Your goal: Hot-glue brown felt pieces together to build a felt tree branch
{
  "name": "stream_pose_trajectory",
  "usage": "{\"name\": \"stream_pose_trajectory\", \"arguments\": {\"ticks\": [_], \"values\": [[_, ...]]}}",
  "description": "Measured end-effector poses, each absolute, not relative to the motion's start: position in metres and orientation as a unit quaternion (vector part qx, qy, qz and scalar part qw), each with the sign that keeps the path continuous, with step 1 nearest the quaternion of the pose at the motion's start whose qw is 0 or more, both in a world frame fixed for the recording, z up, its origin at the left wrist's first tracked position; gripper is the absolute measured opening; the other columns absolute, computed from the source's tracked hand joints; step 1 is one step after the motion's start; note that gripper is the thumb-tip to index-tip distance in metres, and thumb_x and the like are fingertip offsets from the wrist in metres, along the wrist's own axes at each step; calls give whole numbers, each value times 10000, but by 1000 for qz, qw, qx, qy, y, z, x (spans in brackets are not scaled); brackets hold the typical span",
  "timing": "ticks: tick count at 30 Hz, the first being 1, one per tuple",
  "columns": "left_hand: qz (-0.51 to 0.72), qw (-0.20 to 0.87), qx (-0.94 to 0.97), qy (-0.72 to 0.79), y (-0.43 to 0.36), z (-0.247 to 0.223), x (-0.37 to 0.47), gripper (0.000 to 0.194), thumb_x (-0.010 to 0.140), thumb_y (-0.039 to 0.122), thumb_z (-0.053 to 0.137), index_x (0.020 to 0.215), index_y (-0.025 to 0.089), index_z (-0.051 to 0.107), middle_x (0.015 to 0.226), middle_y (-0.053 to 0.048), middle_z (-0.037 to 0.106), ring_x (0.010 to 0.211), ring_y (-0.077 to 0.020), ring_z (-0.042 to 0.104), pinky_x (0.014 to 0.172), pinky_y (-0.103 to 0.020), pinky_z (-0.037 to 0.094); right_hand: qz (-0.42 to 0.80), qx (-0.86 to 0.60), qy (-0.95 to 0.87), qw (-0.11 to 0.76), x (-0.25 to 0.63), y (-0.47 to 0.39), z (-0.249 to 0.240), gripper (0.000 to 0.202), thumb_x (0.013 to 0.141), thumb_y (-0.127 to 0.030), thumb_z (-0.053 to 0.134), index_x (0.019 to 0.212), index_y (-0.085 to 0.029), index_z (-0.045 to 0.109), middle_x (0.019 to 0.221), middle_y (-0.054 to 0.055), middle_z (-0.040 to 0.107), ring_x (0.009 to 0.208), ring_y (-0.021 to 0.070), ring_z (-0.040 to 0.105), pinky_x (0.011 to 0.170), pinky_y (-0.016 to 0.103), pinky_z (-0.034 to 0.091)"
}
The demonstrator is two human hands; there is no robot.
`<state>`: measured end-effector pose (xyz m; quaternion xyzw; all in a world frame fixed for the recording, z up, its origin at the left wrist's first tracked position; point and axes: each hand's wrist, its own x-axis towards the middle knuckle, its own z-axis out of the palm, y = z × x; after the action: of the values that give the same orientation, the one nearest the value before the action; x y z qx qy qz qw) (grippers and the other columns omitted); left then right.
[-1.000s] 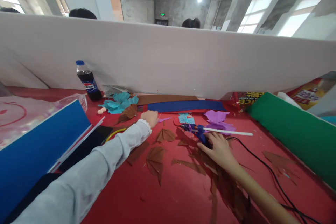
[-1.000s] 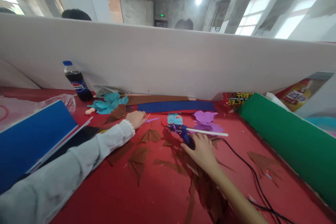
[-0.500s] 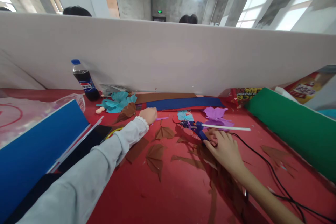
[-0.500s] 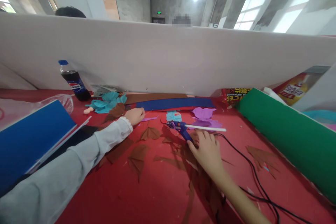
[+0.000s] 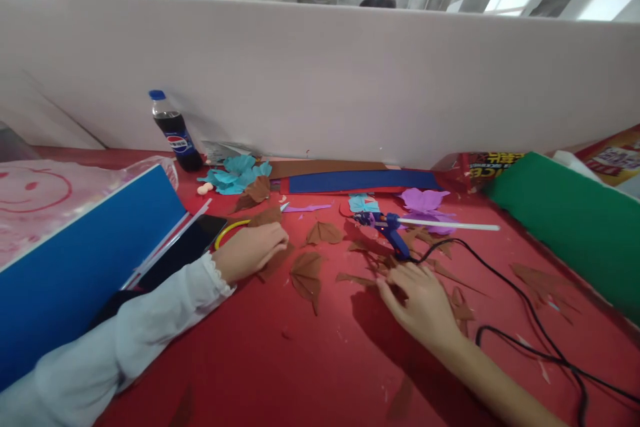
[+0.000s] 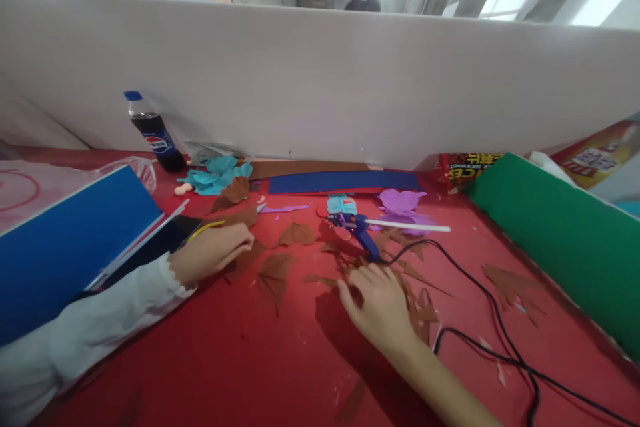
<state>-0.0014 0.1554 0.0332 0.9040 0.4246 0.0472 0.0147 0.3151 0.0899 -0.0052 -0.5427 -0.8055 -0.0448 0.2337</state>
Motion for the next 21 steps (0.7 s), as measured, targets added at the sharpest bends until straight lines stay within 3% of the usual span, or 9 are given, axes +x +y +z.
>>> {"name": "stream_pose_trajectory", "arguments": {"ticks": [6,13,21], "values": [[-7,-9,919,394,132,19,-11,319,940,365,247,819,179,476,653,1,564,580,-147,556,490,-238,272,71,-477,-845,233,270,89,-6,84,813,-244,469,803,-194,535,790,52,568,757,200,487,693,318,360],[5,-30,932,360,129,15,-13,357,949,375,182,778,172,421,587,6,526,514,-142,545,448,-243,229,132,-443,-853,243,255,100,-11,105,815,-233,480,887,-190,542,854,63,559,830,212,495,750,356,402],[-26,-1,928,373,132,13,-6,251,937,299,254,800,174,423,623,5,503,533,-149,556,440,-249,245,171,-427,-847,265,249,105,-16,115,793,-208,496,904,-200,525,902,64,555,862,210,496,772,354,416]]}}
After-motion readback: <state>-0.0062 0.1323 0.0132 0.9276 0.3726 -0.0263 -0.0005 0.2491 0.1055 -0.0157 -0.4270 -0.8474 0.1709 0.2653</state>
